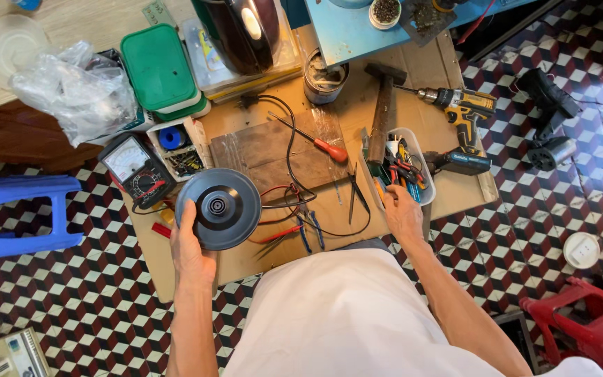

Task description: The person uses a cordless drill to remove screws from a black circular electrical component. They then disassemble the component, remove a central part, and use a utility knife to scrape and clean internal contacts. The person continues to manipulate the small internal parts with their fingers and the knife.

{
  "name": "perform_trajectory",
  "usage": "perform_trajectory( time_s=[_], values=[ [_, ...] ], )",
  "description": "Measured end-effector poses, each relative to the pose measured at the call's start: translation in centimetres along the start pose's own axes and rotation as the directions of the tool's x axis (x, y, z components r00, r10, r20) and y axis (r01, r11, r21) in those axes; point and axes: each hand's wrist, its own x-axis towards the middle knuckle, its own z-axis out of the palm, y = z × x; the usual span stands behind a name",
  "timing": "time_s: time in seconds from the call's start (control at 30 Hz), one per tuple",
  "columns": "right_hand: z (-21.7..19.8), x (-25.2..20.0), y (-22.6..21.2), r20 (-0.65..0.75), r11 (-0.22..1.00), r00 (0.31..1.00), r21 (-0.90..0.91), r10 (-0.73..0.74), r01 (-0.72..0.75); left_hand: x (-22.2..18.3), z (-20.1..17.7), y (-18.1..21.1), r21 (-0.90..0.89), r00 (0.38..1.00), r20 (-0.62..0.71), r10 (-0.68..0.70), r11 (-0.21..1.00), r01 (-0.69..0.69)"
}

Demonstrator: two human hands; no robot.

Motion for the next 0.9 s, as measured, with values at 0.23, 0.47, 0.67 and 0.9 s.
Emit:
perform_trajectory(
  time_s=[0.23,0.47,0.67,0.9],
  values=[
    [3.5,5.6,1.3,0.049,0.917,0.936,-0.185,-0.349,0.352,-4.0,2.2,-3.5,-0.032,0.997,0.027,0.067,0.997,-0.066],
    [0.1,4.9,0.4,0.172,0.936,0.925,-0.033,-0.34,0.35,-3.0,4.7,-7.5,-0.155,0.999,0.029,0.04,0.987,-0.035],
    [-4.6,2.1,-2.3,0.085,0.891,0.887,0.061,-0.455,0.451,1.2,4.2,-10.2,-0.377,0.984,0.098,-0.15,0.909,0.176],
    [-8.8,-2.4,-11.6,0.362,0.947,0.926,0.319,-0.105,-0.017,4.1,3.4,-10.4,-0.392,0.964,0.165,-0.209,0.883,0.259]
  ],
)
